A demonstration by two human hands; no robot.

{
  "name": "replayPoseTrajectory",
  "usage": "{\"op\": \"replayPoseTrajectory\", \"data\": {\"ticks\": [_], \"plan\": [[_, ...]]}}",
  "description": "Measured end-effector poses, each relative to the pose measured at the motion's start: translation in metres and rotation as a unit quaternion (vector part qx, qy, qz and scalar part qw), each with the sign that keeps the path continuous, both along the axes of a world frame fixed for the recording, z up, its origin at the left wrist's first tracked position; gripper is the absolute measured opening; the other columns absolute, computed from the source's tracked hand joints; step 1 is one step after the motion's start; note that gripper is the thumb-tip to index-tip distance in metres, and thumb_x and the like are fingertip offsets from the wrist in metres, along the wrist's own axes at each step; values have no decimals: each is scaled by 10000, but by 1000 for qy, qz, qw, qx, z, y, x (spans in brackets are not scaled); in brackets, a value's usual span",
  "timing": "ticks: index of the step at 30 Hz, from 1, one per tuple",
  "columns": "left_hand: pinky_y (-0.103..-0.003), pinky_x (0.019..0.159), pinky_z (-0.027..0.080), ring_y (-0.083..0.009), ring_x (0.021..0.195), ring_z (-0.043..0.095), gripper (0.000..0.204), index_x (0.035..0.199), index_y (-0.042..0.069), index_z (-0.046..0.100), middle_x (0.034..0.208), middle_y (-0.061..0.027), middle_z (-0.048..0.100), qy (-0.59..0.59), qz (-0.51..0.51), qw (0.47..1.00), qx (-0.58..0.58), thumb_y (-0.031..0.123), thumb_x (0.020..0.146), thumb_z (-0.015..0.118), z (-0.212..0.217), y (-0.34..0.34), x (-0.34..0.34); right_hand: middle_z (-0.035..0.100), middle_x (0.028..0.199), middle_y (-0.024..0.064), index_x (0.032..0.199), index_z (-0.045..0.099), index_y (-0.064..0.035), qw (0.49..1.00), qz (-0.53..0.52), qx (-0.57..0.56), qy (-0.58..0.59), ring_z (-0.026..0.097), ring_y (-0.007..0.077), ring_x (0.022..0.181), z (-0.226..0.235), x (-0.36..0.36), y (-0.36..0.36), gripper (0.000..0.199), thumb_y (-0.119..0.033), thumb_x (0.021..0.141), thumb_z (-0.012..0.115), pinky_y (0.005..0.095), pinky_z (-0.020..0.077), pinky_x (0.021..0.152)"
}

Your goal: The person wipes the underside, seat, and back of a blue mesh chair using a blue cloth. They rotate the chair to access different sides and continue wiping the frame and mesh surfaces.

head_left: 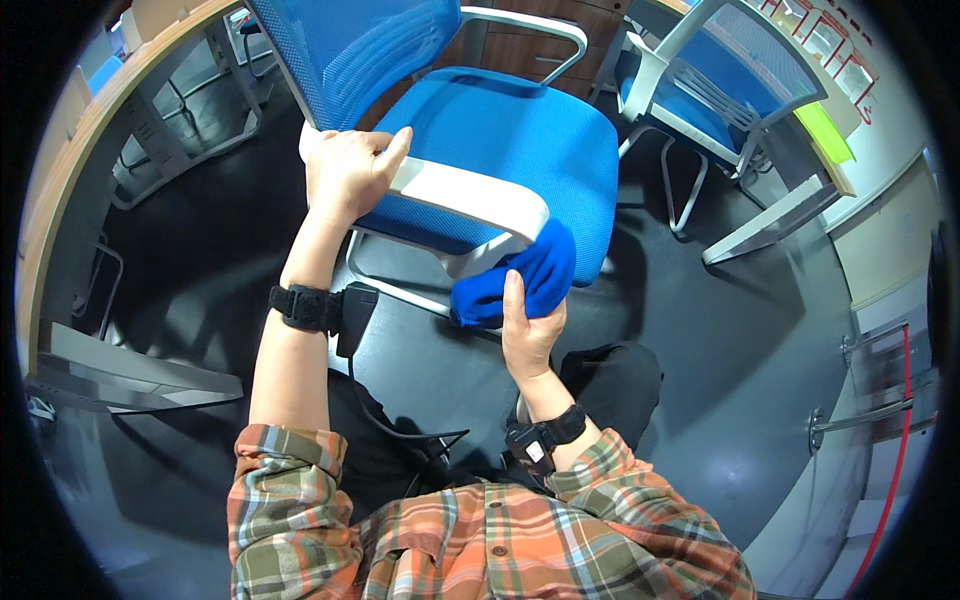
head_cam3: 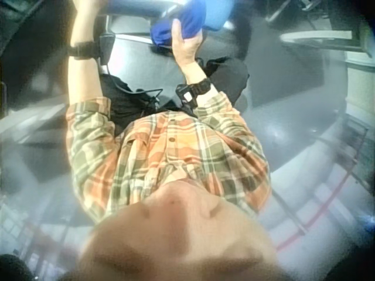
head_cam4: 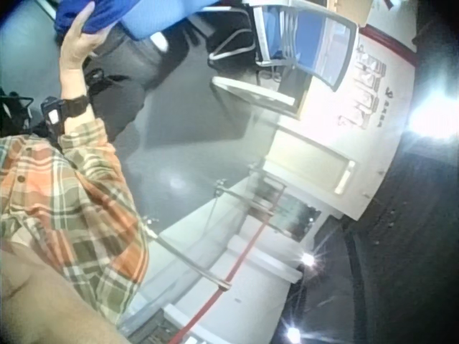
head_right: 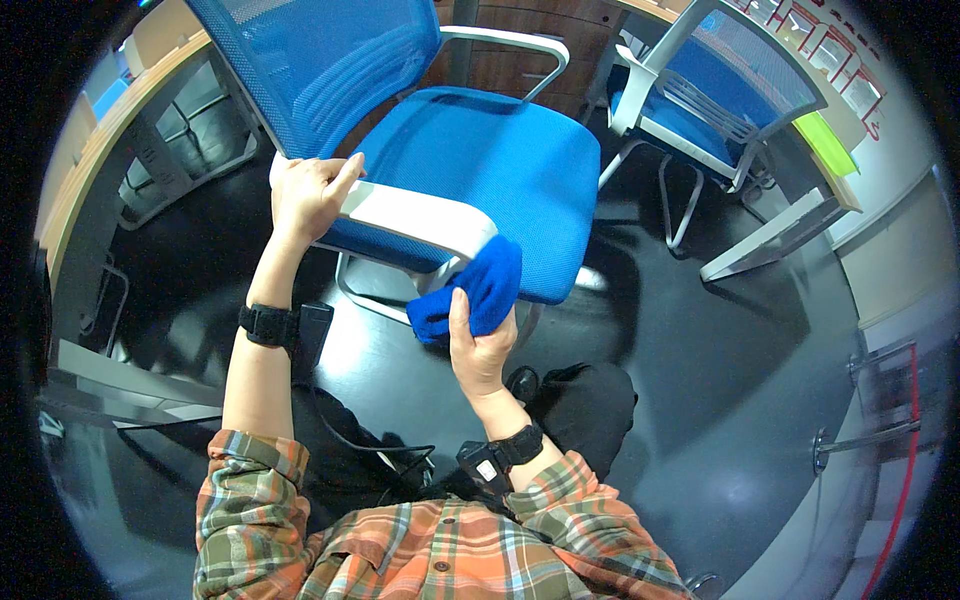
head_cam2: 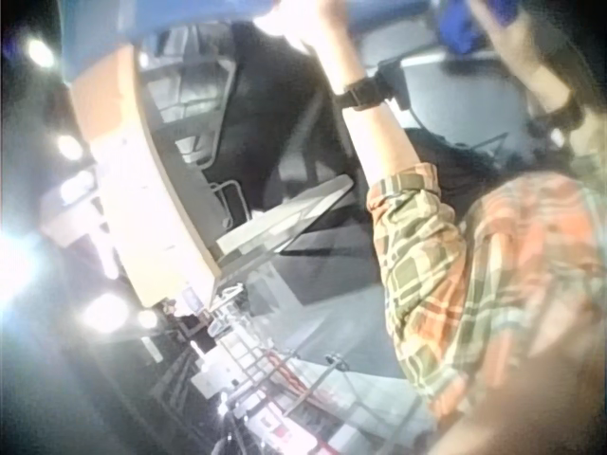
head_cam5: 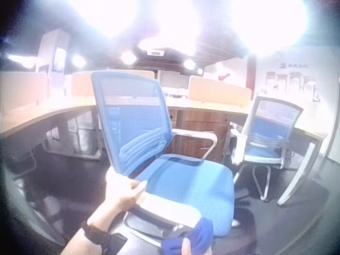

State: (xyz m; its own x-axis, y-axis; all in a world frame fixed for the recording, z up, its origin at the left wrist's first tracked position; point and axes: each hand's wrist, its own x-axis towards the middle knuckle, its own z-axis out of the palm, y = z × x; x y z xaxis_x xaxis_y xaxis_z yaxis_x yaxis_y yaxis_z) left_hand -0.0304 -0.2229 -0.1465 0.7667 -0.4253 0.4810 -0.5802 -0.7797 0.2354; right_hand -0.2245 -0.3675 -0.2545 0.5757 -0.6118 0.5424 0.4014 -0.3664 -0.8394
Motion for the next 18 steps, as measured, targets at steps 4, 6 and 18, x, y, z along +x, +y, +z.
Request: {"op": "replayPoseTrajectory", "data": {"ticks": [4,6,18], "plan": [[-381,943,410,-227,796,679,538,880,137,781,750,-88,718,-4,11,1000,1,510,947,400,-1,0,2,640,886,39,1030,592,2,990,11,138,2,599,120,804,5,-8,4,148,-86,919,633,288,482,733],[-389,952,413,-234,787,681,537,875,132,782,736,-79,716,-4,7,1000,-14,508,945,405,-1,-1,3,634,842,27,946,607,2,995,16,103,5,588,105,753,18,-10,-9,83,-69,909,631,275,476,697],[-352,855,432,-245,759,673,509,860,141,776,727,-106,705,-2,-12,1000,-12,479,944,405,-2,0,7,617,1065,56,1284,507,38,947,99,293,88,568,141,950,-29,-4,32,411,-111,911,596,299,456,882]]}}
